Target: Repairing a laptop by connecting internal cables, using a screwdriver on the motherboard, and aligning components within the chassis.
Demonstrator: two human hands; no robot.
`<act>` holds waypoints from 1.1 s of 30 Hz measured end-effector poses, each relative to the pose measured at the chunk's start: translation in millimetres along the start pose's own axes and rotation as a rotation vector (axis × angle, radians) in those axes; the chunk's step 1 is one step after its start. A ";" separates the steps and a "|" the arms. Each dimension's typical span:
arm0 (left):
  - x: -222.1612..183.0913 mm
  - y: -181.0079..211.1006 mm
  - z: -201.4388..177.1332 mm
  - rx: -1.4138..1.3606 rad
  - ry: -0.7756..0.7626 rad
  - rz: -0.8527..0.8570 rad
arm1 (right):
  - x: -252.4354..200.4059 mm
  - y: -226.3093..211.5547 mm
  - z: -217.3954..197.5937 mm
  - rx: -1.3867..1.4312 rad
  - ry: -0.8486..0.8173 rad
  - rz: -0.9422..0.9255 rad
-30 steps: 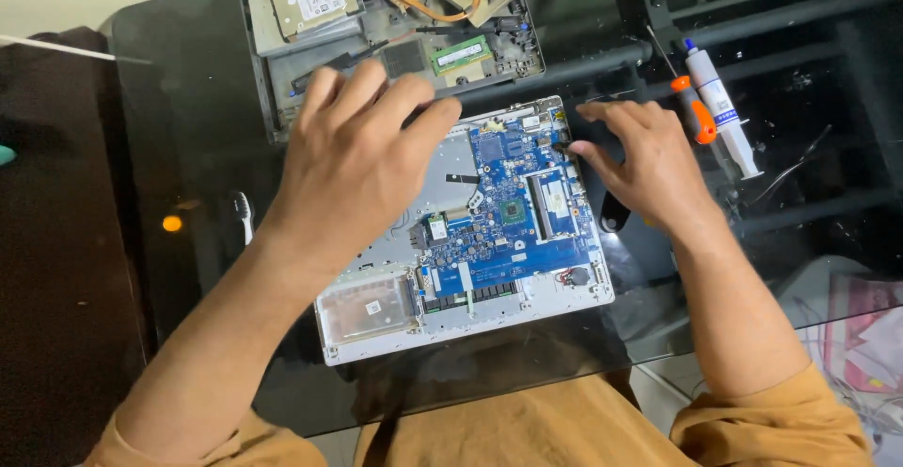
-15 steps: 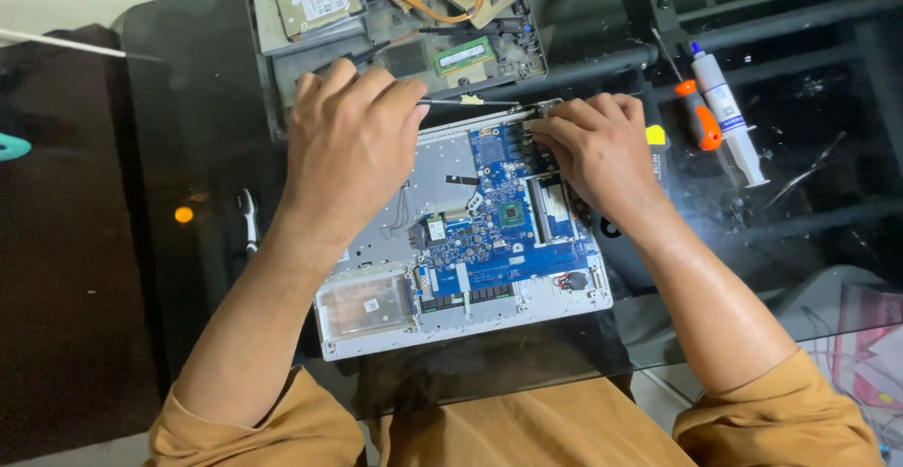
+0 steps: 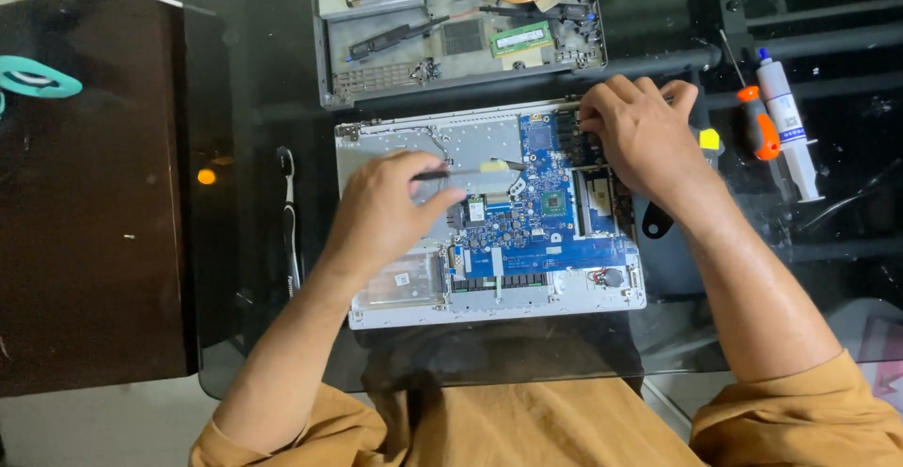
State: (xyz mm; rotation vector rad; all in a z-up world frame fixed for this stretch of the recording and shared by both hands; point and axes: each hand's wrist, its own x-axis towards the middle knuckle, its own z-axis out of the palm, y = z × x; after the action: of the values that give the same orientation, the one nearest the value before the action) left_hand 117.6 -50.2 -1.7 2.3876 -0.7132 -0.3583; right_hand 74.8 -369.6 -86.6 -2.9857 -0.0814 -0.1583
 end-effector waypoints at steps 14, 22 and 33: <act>11.1 3.1 19.5 -0.080 -0.129 -0.070 | 0.9 -3.9 -1.5 0.078 0.004 0.028; 24.9 0.5 19.7 -0.151 -0.242 -0.170 | -4.5 -5.3 -2.9 0.094 0.078 0.019; 47.3 -3.2 6.3 -0.373 -0.133 -0.154 | -8.0 -7.2 -12.3 0.271 0.195 0.011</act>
State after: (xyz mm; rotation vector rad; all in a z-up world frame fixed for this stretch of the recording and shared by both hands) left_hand 155.0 -78.0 -12.3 2.0797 -0.4713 -0.6592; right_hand 65.2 -364.7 -74.4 -2.6853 -0.0593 -0.4019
